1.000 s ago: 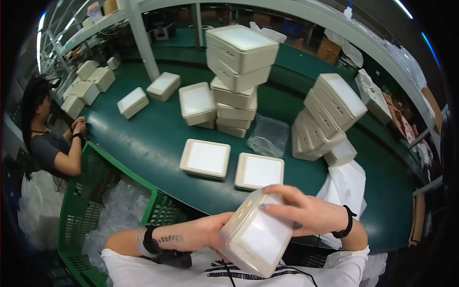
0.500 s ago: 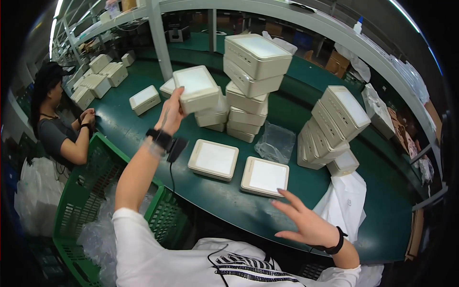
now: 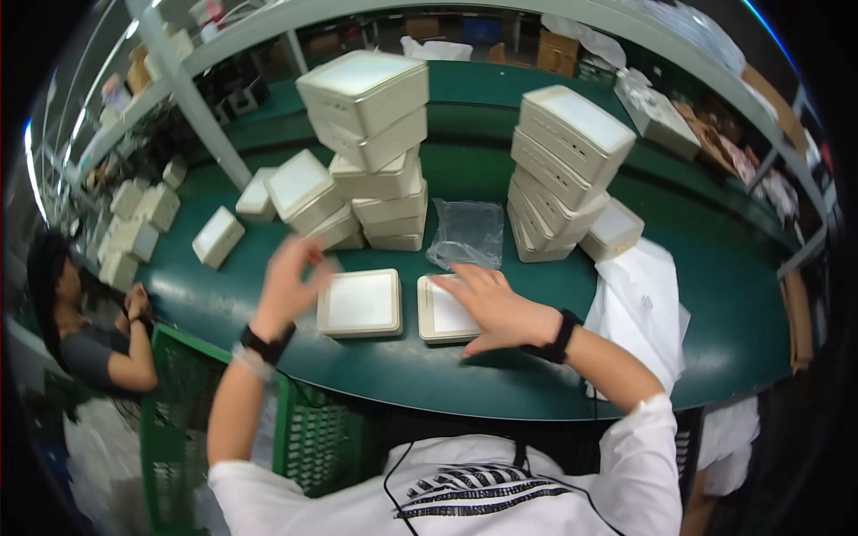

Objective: The person clears the workspace by moving stacks of white boxes, then removes clear plastic covers from bags and fits them onto the boxes. After repeating this, the person wraps a box in a white sheet and places it into a black crate.

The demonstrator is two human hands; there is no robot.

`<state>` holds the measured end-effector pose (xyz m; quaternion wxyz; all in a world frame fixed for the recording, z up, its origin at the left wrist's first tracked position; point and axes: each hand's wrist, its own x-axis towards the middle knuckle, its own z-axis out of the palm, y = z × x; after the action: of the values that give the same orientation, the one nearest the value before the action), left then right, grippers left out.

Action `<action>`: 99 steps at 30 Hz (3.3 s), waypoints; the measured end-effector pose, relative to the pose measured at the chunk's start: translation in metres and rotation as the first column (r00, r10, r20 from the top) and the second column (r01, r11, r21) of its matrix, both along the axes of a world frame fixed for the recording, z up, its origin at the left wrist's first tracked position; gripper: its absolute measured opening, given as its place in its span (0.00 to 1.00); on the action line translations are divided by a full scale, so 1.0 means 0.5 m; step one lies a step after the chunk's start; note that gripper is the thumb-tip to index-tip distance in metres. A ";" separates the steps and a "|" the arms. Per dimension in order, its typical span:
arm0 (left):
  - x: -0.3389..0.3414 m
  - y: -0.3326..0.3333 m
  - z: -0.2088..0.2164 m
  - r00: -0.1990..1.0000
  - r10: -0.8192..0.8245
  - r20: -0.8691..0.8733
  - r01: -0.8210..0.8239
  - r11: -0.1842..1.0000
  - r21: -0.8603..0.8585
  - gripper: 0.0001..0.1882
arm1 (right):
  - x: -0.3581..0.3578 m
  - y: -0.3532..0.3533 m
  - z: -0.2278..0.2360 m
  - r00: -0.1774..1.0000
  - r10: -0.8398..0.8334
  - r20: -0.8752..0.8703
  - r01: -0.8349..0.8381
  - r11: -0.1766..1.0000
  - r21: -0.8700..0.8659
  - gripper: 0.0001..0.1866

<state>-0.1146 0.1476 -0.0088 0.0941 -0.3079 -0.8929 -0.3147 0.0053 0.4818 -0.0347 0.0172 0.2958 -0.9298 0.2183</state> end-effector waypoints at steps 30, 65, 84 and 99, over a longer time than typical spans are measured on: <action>0.126 0.172 -0.087 0.893 -0.064 0.446 -0.032 0.978 0.204 0.37 | -0.154 0.130 0.059 0.906 0.172 0.387 0.039 0.876 -0.480 0.21; 0.327 0.161 -0.031 0.004 -0.771 0.637 -0.293 0.608 0.738 0.18 | 0.196 -0.136 0.057 0.969 0.244 -0.022 0.060 -0.325 -0.944 0.78; 0.322 0.162 -0.078 -0.071 -0.809 0.583 -0.463 0.545 0.699 0.14 | 0.228 -0.153 -0.015 0.896 0.430 0.111 0.290 -0.377 -0.880 0.61; 0.296 0.165 -0.061 0.399 -0.549 0.734 -0.145 0.753 0.642 0.10 | 0.328 -0.052 0.069 0.877 -0.115 0.466 0.451 -0.134 -0.882 0.35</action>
<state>0.0336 0.2300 -0.0392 -0.3435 -0.1562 -0.5950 -0.7097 0.1694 0.4559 -0.0002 0.1636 -0.0496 -0.5117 0.8420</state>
